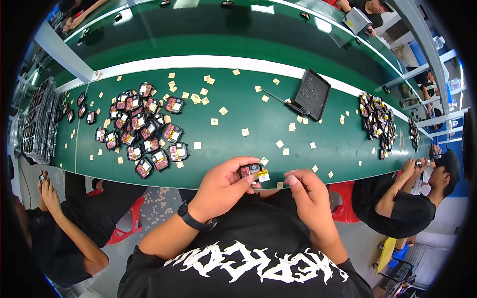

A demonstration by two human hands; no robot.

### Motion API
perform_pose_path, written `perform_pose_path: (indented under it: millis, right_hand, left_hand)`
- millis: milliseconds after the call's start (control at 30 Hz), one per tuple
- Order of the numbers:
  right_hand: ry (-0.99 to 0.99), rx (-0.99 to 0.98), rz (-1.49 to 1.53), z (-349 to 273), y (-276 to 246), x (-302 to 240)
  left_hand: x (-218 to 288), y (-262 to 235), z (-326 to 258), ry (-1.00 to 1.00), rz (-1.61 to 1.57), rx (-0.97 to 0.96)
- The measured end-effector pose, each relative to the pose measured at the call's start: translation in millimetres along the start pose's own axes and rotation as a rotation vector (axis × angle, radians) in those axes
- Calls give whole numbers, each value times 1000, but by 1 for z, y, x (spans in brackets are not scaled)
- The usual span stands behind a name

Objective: Inspecting and manipulating small electronic components with tweezers at a factory assembly line.

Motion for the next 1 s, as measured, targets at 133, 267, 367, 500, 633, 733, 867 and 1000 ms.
perform_pose_path:
  millis: [133,267,367,500,633,733,867,1000]
  right_hand:
    - [213,-101,175,0,16,24]
    - [430,-118,424,-3,24,52]
    - [503,-311,1055,-9,46,49]
    - [538,-267,1109,-31,64,51]
    - [453,-346,879,-45,65,49]
    - [394,-364,784,-36,62,32]
    - [414,-309,747,-11,67,20]
    - [532,-370,763,-4,81,33]
  left_hand:
    - [1,-7,3,81,171,97]
    - [-5,-17,2,109,230,165]
    - [-9,-18,2,41,197,161]
    - [-7,-21,4,23,224,195]
    - [-3,-20,5,56,284,163]
    - [4,-20,5,152,449,140]
    - [13,-17,3,317,542,159]
    - [13,-22,1,301,468,213]
Point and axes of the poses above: each hand's wrist, its own z-axis towards the middle knuckle, its own y-axis out of the palm, x = y × z, the point moved 10 cm from there along z, towards the middle knuckle, and after that the axes turned 4 degrees about y, right-handed, at the moved point
